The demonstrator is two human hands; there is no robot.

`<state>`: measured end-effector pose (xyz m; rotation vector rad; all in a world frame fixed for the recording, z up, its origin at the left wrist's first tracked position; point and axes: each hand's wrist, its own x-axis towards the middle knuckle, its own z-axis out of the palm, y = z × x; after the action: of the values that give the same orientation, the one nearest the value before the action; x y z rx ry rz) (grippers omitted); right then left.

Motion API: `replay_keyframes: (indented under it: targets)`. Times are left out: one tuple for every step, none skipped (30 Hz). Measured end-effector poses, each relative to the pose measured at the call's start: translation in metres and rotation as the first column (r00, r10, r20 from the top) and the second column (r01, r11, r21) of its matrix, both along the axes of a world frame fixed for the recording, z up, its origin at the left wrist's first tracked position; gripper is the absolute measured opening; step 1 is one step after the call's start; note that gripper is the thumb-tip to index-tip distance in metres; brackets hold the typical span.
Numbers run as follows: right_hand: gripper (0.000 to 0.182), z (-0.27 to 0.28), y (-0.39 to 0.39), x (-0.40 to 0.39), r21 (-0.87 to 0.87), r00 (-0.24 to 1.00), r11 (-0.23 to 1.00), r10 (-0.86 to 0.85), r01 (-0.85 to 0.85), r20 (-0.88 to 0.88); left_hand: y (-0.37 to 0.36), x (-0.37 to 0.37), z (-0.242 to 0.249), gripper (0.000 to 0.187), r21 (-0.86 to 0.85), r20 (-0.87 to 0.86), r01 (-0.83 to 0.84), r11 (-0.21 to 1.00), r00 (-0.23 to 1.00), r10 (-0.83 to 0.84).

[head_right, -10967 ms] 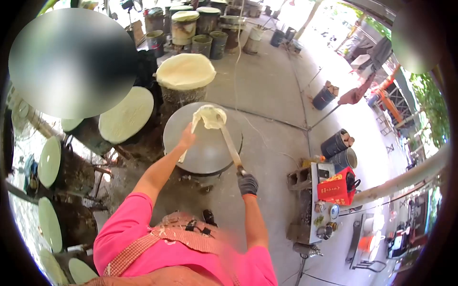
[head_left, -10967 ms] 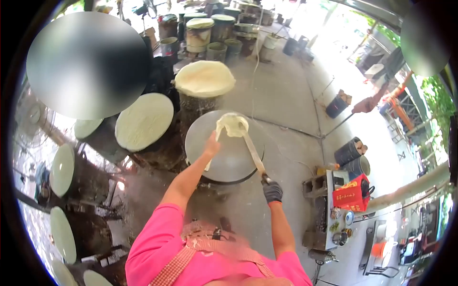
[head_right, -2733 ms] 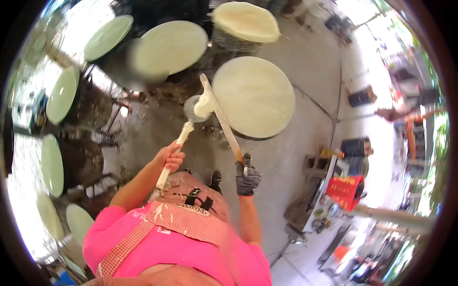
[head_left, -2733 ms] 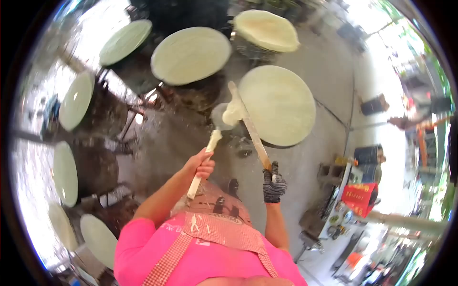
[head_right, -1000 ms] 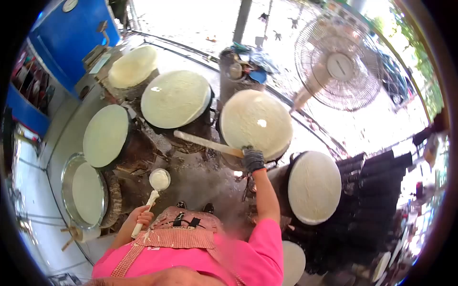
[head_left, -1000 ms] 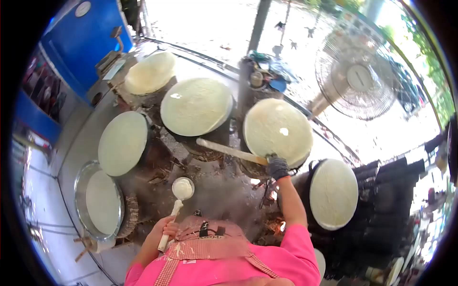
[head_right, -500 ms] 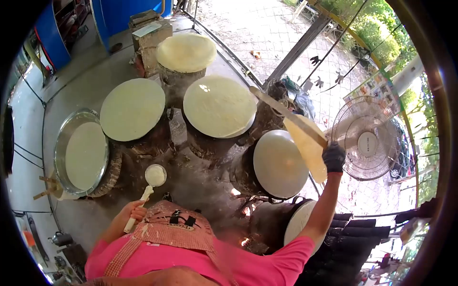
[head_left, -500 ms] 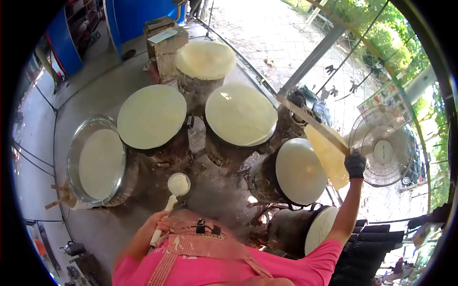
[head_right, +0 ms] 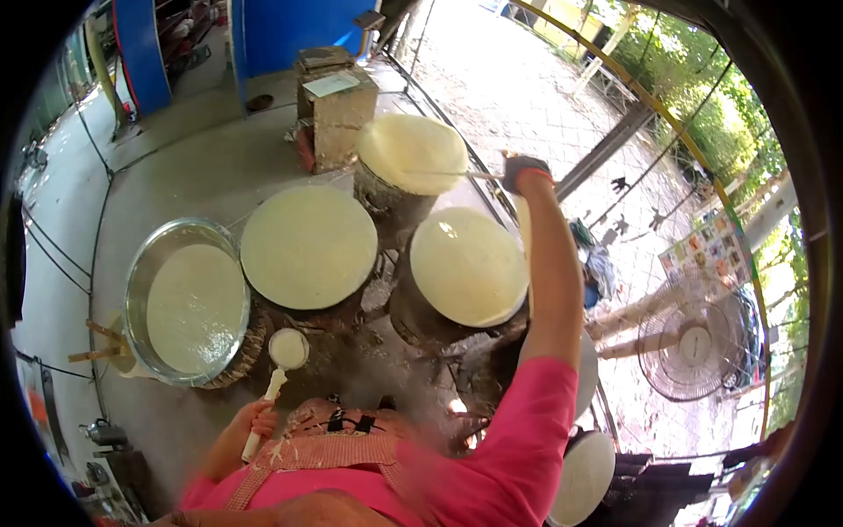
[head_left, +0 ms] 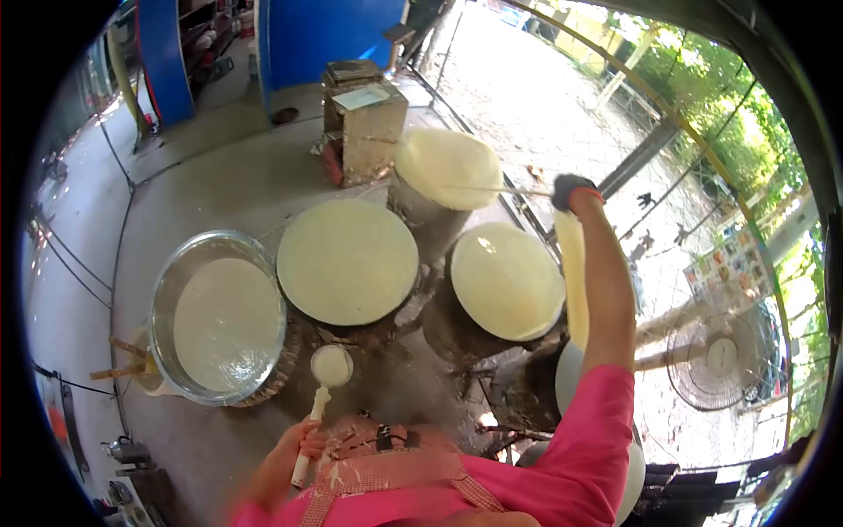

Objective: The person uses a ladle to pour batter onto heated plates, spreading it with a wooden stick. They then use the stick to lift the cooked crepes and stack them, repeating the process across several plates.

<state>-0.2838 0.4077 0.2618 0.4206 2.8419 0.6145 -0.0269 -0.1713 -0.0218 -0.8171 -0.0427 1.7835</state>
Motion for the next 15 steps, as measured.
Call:
replay_keyframes:
  targets:
    - [0.029,0.004,-0.013,-0.03,-0.042,1.0,0.999,0.018,-0.019,-0.026,-0.002,0.002,-0.001,0.021,0.009,0.013,-0.042,0.999,0.999,0.042]
    - [0.026,0.014,-0.021,-0.053,-0.135,0.992,0.989,0.044,-0.06,-0.119,-0.001,0.003,0.001,0.022,0.018,0.027,-0.085,0.996,0.996,0.084]
    - [0.023,0.027,-0.029,-0.071,-0.226,0.976,0.968,0.059,-0.107,-0.208,0.001,0.001,0.005,0.023,0.025,0.044,-0.127,0.992,0.991,0.126]
    - [0.02,0.039,-0.034,-0.088,-0.314,0.954,0.936,0.064,-0.159,-0.293,0.004,-0.002,0.009,0.023,0.007,0.049,-0.175,0.985,0.983,0.175]
    - [0.017,0.046,-0.034,-0.11,-0.397,0.927,0.893,0.057,-0.213,-0.37,0.007,-0.003,0.013,0.023,-0.015,0.057,-0.222,0.975,0.973,0.222]
    - [0.014,0.035,0.015,-0.156,-0.296,0.813,0.822,0.303,-0.487,-0.497,0.011,-0.002,0.017,0.023,-0.037,0.07,-0.267,0.963,0.961,0.269]
    - [0.015,0.044,0.017,-0.158,-0.502,0.85,0.78,0.072,-0.373,-0.521,0.018,-0.001,0.019,0.023,-0.057,0.083,-0.311,0.949,0.946,0.315]
    - [0.018,0.053,0.016,-0.158,-0.677,0.837,0.679,-0.169,-0.283,-0.52,0.028,0.0,0.021,0.024,-0.072,0.094,-0.355,0.932,0.928,0.361]
    - [0.019,0.058,0.013,-0.15,-0.768,0.797,0.594,-0.334,-0.237,-0.504,0.039,-0.001,0.023,0.024,-0.086,0.101,-0.401,0.912,0.907,0.408]
    - [0.019,0.045,0.032,-0.159,-0.856,0.759,0.447,-0.454,-0.258,-0.466,0.049,-0.004,0.028,0.024,-0.101,0.102,-0.445,0.89,0.885,0.454]
    - [0.019,0.023,0.057,-0.173,-0.914,0.718,0.283,-0.566,-0.292,-0.405,0.058,-0.008,0.031,0.016,-0.083,0.098,-0.472,0.877,0.872,0.479]
    - [0.018,-0.006,0.076,-0.187,-0.922,0.685,0.166,-0.627,-0.349,-0.372,0.066,-0.009,0.032,0.011,-0.063,0.091,-0.499,0.864,0.86,0.503]
    - [0.018,-0.039,0.093,-0.201,-0.913,0.656,0.047,-0.681,-0.406,-0.327,0.075,-0.011,0.033,0.013,-0.043,0.085,-0.526,0.849,0.845,0.528]
    - [0.018,-0.063,0.096,-0.205,-0.886,0.625,-0.085,-0.739,-0.456,-0.251,0.085,-0.013,0.036,0.012,-0.038,0.054,-0.564,0.825,0.823,0.565]
    - [0.017,-0.096,0.102,-0.215,-0.85,0.61,-0.166,-0.764,-0.501,-0.211,0.094,-0.015,0.041,0.013,-0.033,0.024,-0.601,0.799,0.799,0.601]
